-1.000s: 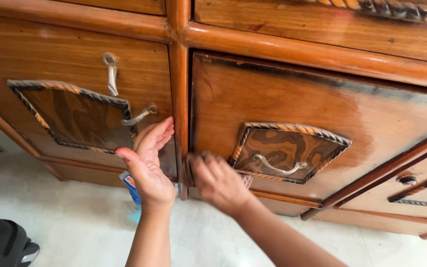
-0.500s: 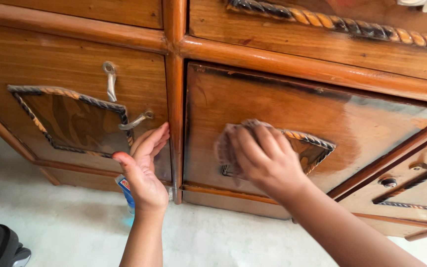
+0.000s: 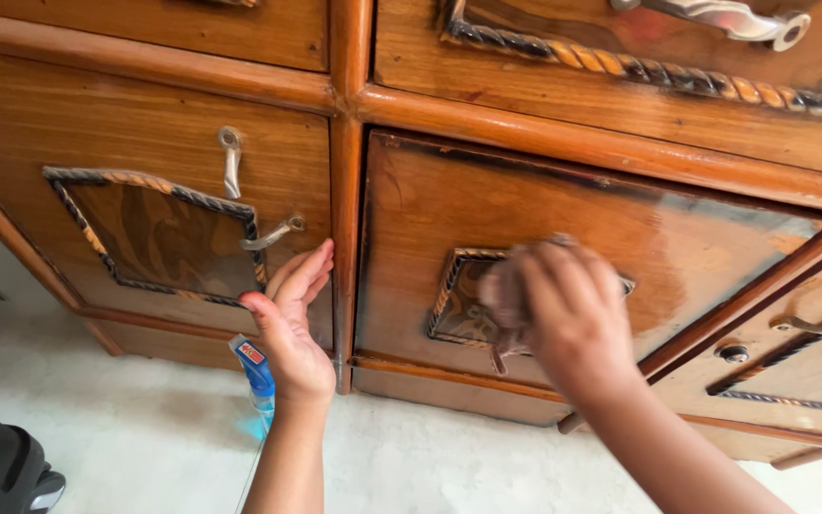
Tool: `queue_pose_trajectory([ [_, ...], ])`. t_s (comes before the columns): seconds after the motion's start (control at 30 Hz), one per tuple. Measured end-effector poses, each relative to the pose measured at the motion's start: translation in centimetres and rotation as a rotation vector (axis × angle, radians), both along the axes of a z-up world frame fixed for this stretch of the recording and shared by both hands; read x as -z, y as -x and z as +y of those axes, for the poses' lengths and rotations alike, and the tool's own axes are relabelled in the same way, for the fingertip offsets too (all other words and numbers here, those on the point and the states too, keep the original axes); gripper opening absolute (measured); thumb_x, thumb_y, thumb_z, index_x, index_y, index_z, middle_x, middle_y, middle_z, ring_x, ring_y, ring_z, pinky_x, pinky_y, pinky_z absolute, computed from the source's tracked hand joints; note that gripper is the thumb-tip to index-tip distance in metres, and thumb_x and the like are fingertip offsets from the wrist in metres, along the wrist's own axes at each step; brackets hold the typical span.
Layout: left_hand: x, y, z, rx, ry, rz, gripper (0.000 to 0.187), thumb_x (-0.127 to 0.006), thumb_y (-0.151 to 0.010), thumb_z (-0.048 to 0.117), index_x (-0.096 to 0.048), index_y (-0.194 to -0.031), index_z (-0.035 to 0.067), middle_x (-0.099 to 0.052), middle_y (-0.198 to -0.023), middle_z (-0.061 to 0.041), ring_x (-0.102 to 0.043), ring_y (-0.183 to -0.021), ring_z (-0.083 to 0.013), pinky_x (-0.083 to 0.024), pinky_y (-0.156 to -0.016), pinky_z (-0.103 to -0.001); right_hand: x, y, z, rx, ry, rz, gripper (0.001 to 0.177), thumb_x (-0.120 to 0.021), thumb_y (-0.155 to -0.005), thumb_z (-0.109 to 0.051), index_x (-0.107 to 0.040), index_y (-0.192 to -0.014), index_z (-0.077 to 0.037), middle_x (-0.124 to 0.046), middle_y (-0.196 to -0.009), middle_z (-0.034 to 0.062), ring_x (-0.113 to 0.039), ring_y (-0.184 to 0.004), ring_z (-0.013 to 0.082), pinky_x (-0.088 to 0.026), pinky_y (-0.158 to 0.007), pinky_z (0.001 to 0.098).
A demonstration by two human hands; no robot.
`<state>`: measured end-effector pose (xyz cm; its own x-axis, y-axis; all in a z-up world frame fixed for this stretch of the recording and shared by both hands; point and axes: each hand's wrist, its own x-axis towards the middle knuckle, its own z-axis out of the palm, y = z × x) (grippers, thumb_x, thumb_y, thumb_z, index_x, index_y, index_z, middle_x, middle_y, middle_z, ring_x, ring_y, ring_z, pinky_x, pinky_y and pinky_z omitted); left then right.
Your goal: The person wipes the surfaces and handles of a wooden dresser using a cloth and spray cleaner.
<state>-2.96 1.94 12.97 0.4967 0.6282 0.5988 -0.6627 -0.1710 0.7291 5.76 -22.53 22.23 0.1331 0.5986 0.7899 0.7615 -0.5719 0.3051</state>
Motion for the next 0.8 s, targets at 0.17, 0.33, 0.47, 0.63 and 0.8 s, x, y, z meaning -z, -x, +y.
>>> queue_pose_trajectory([
  [0.17, 0.0, 0.4, 0.2, 0.013, -0.038, 0.01, 0.098, -0.01, -0.105, 0.071, -0.063, -0.136, -0.006, -0.061, -0.143, -0.018, -0.058, -0.136, -0.0328, -0.041, -0.12, -0.046, -0.6, 1.1, 4.6, -0.102, 0.171, -0.035, 0.046, -0.069, -0.076, -0.01, -0.067, -0.121, 0.002, -0.064, -0.126, 0.0173, -0.06, -0.119, 0.0352, -0.051, -0.101, 0.0463],
  [0.33, -0.2, 0.6, 0.3, 0.031, -0.053, 0.023, 0.1, -0.009, -0.105, 0.072, -0.063, -0.136, -0.007, -0.061, -0.143, -0.02, -0.058, -0.136, -0.034, -0.04, -0.121, -0.048, -1.0, 0.1, 3.2, -0.092, 0.23, -0.06, 0.043, -0.067, -0.082, -0.009, -0.068, -0.124, 0.002, -0.065, -0.125, 0.0175, -0.06, -0.119, 0.0332, -0.051, -0.1, 0.0449],
  [0.47, 0.2, 0.5, 0.5, 0.02, -0.076, 0.001, 0.098, -0.01, -0.107, 0.07, -0.063, -0.136, -0.008, -0.061, -0.142, -0.021, -0.057, -0.138, -0.035, -0.042, -0.124, -0.05, 0.1, -1.0, -0.3, -0.012, 0.128, -0.092, 0.04, -0.069, -0.082, -0.004, -0.067, -0.121, 0.004, -0.064, -0.124, 0.0211, -0.061, -0.116, 0.0369, -0.051, -0.102, 0.0473],
  [0.63, 0.0, 0.6, 0.5, 0.034, -0.073, -0.004, 0.098, -0.009, -0.107, 0.069, -0.062, -0.136, -0.008, -0.061, -0.143, -0.021, -0.057, -0.139, -0.0357, -0.041, -0.124, -0.05, 2.1, -2.0, -4.6, 0.142, -0.032, -0.002, 0.044, -0.067, -0.078, 0.007, -0.067, -0.122, 0.004, -0.063, -0.124, 0.021, -0.062, -0.116, 0.0398, -0.052, -0.105, 0.049],
  [0.8, -0.2, 0.5, 0.3, 0.033, -0.044, -0.01, 0.099, -0.01, -0.107, 0.07, -0.063, -0.135, -0.008, -0.061, -0.142, -0.021, -0.058, -0.138, -0.0355, -0.042, -0.124, -0.05, 4.1, -2.3, -7.9, 0.191, -0.144, 0.127, 0.048, -0.062, -0.078, 0.007, -0.062, -0.126, 0.01, -0.06, -0.127, 0.0269, -0.06, -0.119, 0.0423, -0.05, -0.108, 0.0487],
])
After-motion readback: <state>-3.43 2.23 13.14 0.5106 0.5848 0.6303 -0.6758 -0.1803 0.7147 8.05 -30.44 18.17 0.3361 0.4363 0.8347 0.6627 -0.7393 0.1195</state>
